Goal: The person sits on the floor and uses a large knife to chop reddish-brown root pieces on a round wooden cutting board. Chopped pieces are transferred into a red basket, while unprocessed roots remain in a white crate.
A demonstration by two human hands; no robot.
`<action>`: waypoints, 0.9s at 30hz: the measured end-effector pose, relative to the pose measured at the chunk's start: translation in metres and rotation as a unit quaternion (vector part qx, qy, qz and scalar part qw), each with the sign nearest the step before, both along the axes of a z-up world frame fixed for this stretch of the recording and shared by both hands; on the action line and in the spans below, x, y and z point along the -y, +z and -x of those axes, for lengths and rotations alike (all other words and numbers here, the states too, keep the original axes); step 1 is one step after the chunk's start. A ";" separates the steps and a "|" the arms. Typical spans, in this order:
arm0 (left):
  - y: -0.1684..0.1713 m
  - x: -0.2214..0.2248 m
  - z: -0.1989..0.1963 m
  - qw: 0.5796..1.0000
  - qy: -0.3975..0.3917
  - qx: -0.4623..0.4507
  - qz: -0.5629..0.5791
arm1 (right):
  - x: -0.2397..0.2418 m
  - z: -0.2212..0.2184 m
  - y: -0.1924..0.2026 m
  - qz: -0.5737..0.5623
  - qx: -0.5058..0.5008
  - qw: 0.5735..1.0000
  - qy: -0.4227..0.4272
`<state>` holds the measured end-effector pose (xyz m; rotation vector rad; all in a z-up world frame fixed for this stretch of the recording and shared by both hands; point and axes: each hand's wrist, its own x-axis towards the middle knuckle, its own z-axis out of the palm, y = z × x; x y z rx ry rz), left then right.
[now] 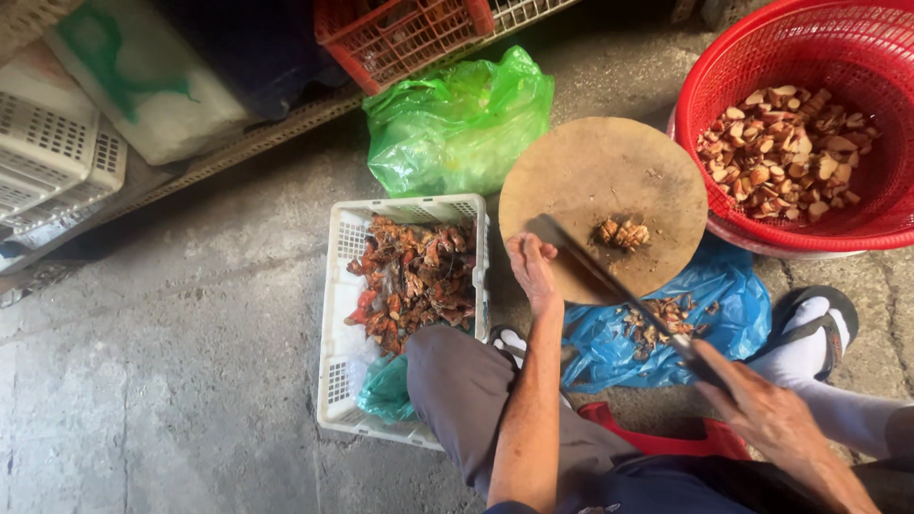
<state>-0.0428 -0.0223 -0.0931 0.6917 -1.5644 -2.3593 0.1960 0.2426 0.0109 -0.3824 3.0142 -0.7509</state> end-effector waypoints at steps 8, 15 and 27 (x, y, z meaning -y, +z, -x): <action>0.004 -0.006 0.000 0.998 -0.035 -0.009 0.052 | -0.044 0.024 0.024 -0.081 -0.029 0.952 -0.295; -0.020 -0.010 -0.003 0.992 -0.047 -0.046 0.107 | -0.005 0.034 0.026 0.028 0.123 0.960 -0.251; 0.103 -0.070 -0.070 0.797 -0.479 -0.234 0.283 | 0.013 0.084 -0.026 -0.144 0.005 0.981 -0.133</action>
